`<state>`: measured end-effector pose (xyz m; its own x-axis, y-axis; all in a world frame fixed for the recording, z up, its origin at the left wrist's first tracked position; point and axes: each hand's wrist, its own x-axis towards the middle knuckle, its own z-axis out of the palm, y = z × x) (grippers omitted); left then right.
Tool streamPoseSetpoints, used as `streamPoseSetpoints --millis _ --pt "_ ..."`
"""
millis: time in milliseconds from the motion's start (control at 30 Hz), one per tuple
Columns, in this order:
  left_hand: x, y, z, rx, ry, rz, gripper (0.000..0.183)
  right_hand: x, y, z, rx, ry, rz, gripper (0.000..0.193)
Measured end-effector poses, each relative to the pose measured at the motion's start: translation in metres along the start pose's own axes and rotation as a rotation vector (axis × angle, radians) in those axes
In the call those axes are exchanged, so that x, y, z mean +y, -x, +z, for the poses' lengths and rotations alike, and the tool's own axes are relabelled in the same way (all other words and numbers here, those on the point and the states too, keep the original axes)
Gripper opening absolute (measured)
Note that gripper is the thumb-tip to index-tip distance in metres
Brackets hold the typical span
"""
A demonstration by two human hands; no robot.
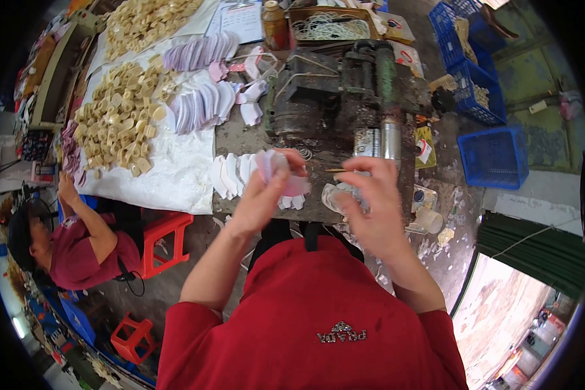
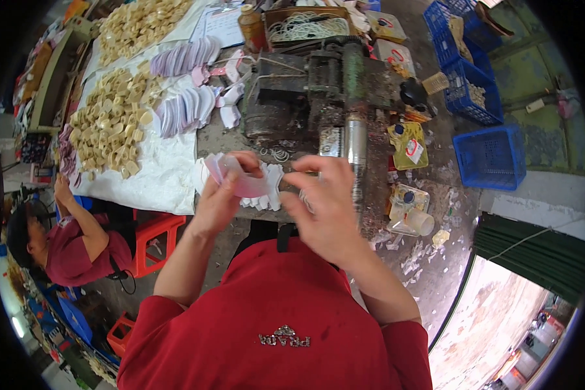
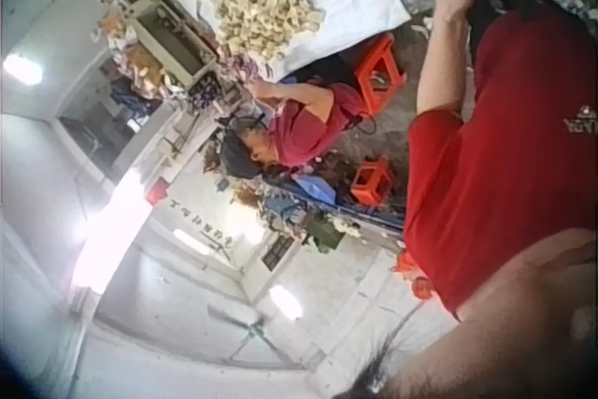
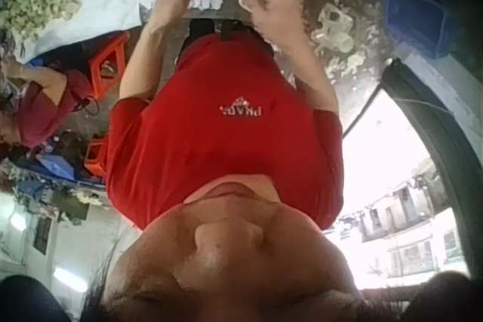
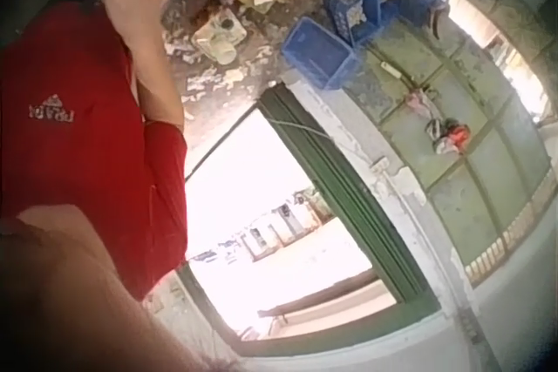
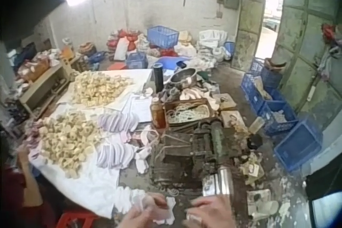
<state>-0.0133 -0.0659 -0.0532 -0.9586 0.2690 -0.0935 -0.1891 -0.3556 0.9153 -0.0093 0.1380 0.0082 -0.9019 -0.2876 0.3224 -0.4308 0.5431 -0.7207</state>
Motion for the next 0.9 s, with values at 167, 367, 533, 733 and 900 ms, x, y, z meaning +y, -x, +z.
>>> streamPoseSetpoints --millis 167,367,533,733,900 --pt "-0.009 -0.008 0.065 -0.174 0.308 0.130 0.040 0.003 0.008 0.028 0.157 0.061 0.008 0.029" --pt "-0.015 -0.012 0.092 0.001 0.133 0.256 0.036 0.011 0.011 0.016 0.291 0.211 -0.074 0.023" --pt "-0.013 -0.018 0.057 0.140 -0.433 -0.084 0.020 0.034 0.013 -0.042 0.249 -0.077 0.257 0.009" --pt "-0.024 -0.011 0.058 -0.059 -0.874 0.131 0.027 0.089 0.026 -0.106 -0.245 0.324 0.577 0.007" --pt "-0.028 -0.011 0.094 -0.182 -0.908 0.158 0.050 0.080 0.028 -0.073 -0.258 0.261 0.421 0.007"
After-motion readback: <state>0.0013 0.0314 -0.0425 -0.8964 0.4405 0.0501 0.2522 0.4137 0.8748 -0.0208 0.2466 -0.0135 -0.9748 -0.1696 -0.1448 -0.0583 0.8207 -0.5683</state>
